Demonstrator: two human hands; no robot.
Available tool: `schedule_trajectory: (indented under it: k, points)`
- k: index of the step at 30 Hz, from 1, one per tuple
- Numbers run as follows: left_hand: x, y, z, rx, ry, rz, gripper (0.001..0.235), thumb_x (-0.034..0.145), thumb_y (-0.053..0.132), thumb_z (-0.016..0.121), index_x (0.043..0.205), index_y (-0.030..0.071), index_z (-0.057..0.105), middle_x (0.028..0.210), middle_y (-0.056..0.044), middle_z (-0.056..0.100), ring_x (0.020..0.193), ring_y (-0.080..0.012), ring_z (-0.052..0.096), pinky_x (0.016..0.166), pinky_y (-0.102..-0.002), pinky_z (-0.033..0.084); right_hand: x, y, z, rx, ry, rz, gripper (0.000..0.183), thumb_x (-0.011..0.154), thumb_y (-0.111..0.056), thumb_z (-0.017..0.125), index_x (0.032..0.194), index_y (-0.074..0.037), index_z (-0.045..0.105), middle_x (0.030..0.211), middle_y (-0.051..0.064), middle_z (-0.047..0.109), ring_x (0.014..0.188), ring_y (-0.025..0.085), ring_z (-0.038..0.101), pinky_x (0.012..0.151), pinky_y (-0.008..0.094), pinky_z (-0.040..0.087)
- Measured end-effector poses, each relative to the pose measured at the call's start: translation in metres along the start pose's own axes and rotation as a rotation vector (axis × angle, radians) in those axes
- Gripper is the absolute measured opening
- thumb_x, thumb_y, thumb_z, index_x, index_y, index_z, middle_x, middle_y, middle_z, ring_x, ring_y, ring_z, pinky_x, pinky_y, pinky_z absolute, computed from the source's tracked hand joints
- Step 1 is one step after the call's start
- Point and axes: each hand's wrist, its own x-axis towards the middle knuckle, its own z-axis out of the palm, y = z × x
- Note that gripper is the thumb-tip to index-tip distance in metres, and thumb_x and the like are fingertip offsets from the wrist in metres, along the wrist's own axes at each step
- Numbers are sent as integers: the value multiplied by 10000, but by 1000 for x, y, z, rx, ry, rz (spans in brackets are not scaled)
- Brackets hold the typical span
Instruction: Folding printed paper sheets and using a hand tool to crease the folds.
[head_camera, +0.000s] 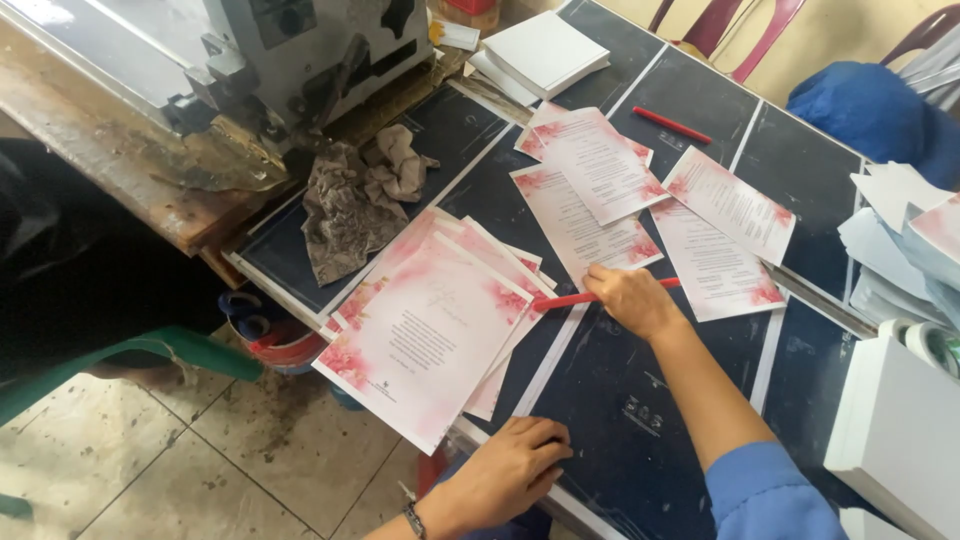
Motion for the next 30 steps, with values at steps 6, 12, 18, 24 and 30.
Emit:
schedule_trajectory:
  k: [6, 12, 18, 24, 30]
  points:
    - [1, 1, -4, -14, 18, 26, 173, 988, 45, 644, 1141, -30, 675, 1216, -170, 609, 1092, -351, 614, 966, -470, 444, -5, -5, 6, -86, 54, -49, 153, 912, 10, 653, 1020, -90, 696, 958, 23, 682, 649, 249, 723, 478, 375, 593]
    - [-1, 1, -2, -3, 51, 34, 154, 986, 50, 643, 1119, -22, 667, 1214, -163, 606, 1089, -347, 613, 946, -465, 442, -1, -8, 3, -22, 53, 0, 158, 856, -41, 708, 996, -87, 651, 933, 43, 683, 673, 281, 723, 536, 400, 610]
    - [0, 0, 0, -11, 27, 17, 177, 969, 42, 661, 1131, -25, 681, 1212, -167, 613, 1082, -351, 620, 977, -479, 449, -2, -1, 5, -25, -2, -1, 138, 904, -37, 662, 1014, -120, 673, 949, 11, 678, 728, 307, 741, 523, 454, 605]
    - [-1, -2, 1, -8, 45, 28, 185, 967, 48, 655, 1136, -26, 670, 1210, -161, 604, 1088, -348, 617, 974, -474, 449, -5, -7, 10, -47, 85, -92, 161, 904, 71, 654, 1004, -52, 678, 940, 73, 682, 687, 290, 731, 528, 405, 625]
    - [-1, -2, 0, -19, 60, 43, 179, 970, 51, 662, 1132, -25, 667, 1202, -159, 607, 1078, -343, 621, 960, -466, 450, -7, -9, 15, -129, 134, -98, 131, 909, 42, 637, 947, -83, 647, 901, 51, 637, 648, 240, 700, 486, 377, 581]
